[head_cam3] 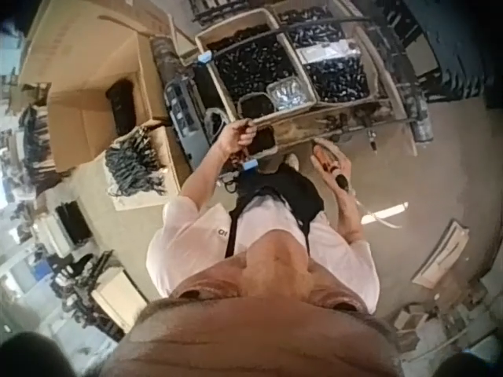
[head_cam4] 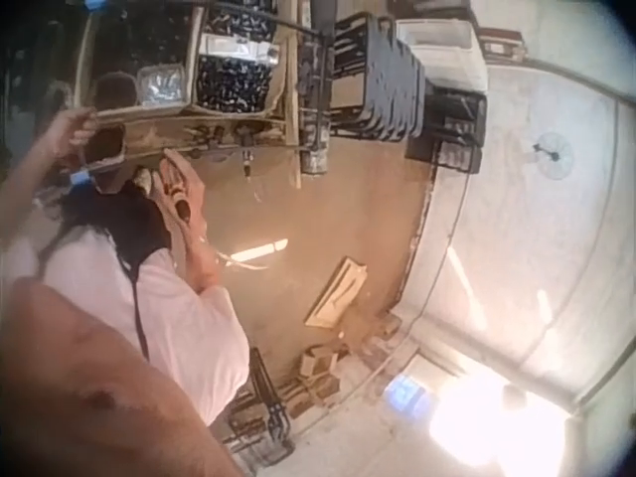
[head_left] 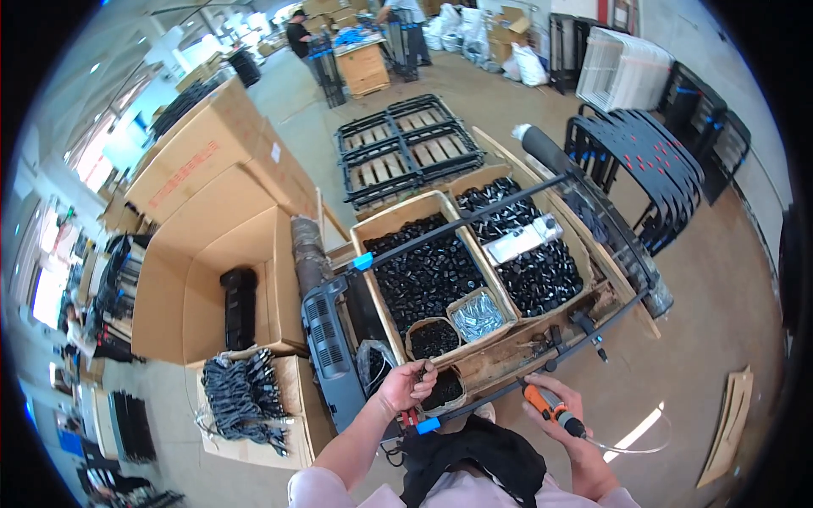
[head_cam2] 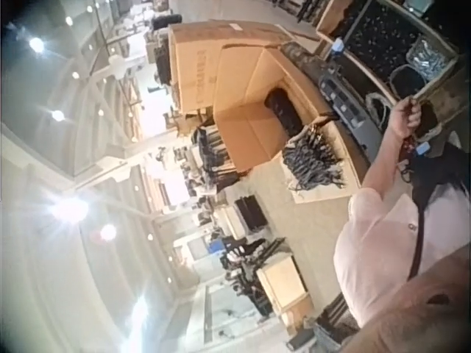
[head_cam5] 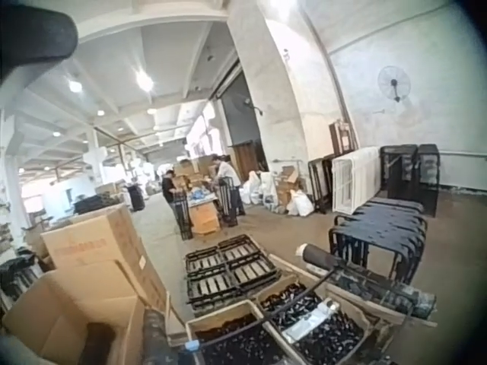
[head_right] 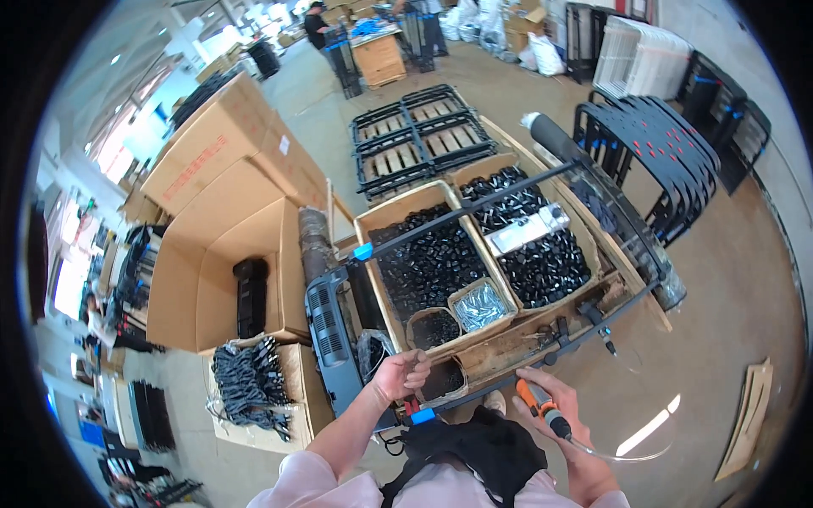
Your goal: Assembling large plastic components by attaching wiring harnesses and using a power screwdriver in a manufacturing setting.
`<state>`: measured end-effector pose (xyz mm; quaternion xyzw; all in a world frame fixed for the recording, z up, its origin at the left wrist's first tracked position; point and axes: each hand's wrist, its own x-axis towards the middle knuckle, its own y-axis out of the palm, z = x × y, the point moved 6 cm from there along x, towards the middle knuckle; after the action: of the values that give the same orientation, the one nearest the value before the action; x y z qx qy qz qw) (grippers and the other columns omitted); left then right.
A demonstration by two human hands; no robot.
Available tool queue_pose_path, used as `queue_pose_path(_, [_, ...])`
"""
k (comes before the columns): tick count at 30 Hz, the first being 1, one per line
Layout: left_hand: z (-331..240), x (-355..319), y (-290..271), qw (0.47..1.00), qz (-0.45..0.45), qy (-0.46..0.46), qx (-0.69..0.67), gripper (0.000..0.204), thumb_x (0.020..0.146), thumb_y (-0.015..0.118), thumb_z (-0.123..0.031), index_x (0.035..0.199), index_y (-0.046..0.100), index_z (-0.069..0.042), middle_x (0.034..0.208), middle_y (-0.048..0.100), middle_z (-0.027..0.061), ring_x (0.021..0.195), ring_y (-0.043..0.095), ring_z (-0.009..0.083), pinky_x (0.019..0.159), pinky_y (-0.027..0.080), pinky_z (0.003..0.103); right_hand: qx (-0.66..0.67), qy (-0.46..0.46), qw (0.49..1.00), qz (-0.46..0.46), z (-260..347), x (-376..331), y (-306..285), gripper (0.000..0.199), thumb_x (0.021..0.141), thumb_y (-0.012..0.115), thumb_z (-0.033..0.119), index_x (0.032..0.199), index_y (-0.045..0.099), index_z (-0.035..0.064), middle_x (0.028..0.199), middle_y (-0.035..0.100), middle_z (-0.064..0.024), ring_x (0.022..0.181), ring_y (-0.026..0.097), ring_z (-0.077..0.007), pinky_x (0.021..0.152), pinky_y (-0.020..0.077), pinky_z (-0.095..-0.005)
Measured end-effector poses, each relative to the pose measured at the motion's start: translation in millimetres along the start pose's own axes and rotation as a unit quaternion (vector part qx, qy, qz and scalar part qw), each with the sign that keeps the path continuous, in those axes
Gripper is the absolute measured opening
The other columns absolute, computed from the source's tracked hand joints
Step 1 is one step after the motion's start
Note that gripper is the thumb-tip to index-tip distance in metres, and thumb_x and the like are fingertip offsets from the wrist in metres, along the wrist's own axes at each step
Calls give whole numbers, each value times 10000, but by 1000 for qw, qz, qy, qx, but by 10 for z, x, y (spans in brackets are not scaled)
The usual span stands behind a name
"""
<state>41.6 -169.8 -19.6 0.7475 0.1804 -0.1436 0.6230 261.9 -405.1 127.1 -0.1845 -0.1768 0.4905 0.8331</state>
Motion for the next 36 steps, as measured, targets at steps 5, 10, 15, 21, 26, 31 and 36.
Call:
queue_pose_path(5, [196,-53,244,987,-28,154,-33,222,1051,612,-243,1176,621,-59,966,524,20,823,470,129,632,381,249,161,-8,987,15,119,406,213,514,835,841,77,1309,642,49,1242,733,-123,1135,704,-212,1020,544,-362])
queue_pose_path(10, [405,-108,174,969,-50,238,-39,353,1097,578,-220,1415,592,-69,925,585,-29,804,546,99,668,451,250,183,-90,974,96,327,775,524,512,846,847,87,1307,627,53,1245,724,-112,1143,696,-198,1026,544,-353])
queue_pose_path(15, [508,-362,-53,933,-207,285,-77,290,1087,593,-213,1322,660,-58,956,674,-6,824,621,109,680,499,244,219,-80,958,170,562,983,895,470,865,811,34,1285,599,39,1265,699,-138,1147,678,-208,1030,539,-367])
queue_pose_path(21, [346,-586,-18,915,-247,319,-11,229,1091,579,-190,1250,646,-40,948,700,28,797,648,121,626,502,247,266,-93,940,194,699,1077,1283,505,880,792,27,1324,551,23,1284,686,-158,1172,672,-220,1045,532,-378])
queue_pose_path(26, [184,-726,-161,923,-225,305,-71,196,1106,559,-250,1118,616,-62,886,665,17,657,544,102,534,430,226,249,-83,939,224,876,1150,1605,506,885,787,51,1326,542,23,1280,683,-168,1186,665,-236,1046,530,-390])
queue_pose_path(31, [3,-825,-385,924,-171,295,-171,257,1103,564,-334,1021,585,-92,810,567,-20,626,475,83,495,369,217,269,-62,935,220,1070,1192,1930,469,884,786,28,1310,591,15,1292,679,-154,1193,664,-219,1054,536,-380])
queue_pose_path(36, [-190,-983,-449,914,-126,308,-234,274,1097,573,-364,1007,576,-105,818,558,-22,632,476,82,492,361,219,274,-61,936,214,1206,1238,2353,510,901,748,-14,1355,516,-10,1285,677,-177,1205,661,-245,1068,533,-391])
